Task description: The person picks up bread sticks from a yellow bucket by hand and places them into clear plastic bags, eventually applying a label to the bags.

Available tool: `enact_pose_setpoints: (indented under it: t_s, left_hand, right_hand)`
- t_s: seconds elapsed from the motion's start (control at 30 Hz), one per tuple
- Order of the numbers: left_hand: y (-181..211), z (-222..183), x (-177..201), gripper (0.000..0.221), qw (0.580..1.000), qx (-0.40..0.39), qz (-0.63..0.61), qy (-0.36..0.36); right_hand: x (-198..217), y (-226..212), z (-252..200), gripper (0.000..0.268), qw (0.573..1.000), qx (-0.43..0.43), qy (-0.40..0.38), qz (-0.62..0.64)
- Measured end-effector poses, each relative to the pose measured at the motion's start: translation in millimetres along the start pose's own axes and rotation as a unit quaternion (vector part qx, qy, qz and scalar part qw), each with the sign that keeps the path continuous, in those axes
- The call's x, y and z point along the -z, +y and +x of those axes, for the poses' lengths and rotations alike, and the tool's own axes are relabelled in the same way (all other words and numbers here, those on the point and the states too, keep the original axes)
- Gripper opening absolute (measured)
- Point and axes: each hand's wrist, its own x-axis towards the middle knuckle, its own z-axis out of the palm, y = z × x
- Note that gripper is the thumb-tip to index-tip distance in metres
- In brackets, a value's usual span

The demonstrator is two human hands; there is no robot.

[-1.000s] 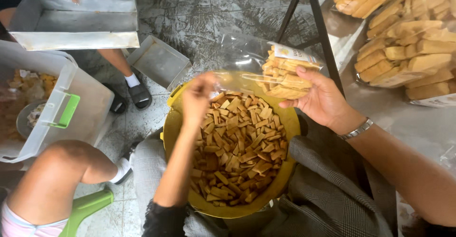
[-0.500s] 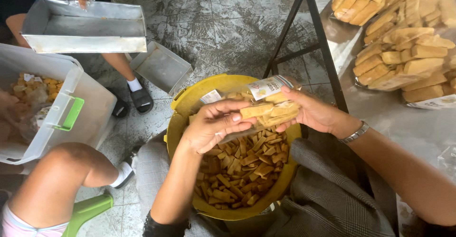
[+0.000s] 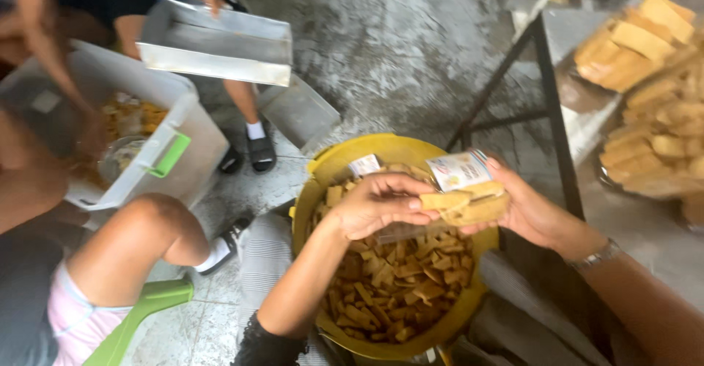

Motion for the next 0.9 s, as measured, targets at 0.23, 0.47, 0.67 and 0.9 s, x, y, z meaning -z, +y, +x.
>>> enact_pose_setpoints:
  t_s: [0.23, 0.47, 0.67, 0.9]
  left_hand:
    - [-23.1, 7.8, -5.7, 0.026, 0.996, -0.063, 0.034, 0.049]
    - [-65.1, 20.4, -16.5, 0.028, 0.982, -0.068, 0.144, 0.103]
    - [-54.4, 16.4, -12.0, 0.029, 0.945, -0.078, 0.301, 0.104]
    - [-63.7, 16.3, -30.5, 0.037, 0.937, -0.132, 0.314, 0.083]
  right_hand:
    - [20.1, 18.4, 8.5, 0.064, 0.995, 0.016, -0.085, -0.052]
    - [14.7, 20.1, 5.7, 0.082, 0.996, -0.026, -0.002, -0.081]
    - [7.6, -1.2, 4.5, 0.083, 0.99, -0.011, 0.037, 0.137]
    - [11.2, 8.4, 6.1, 0.063, 0.997, -0.019, 0.06, 0.043]
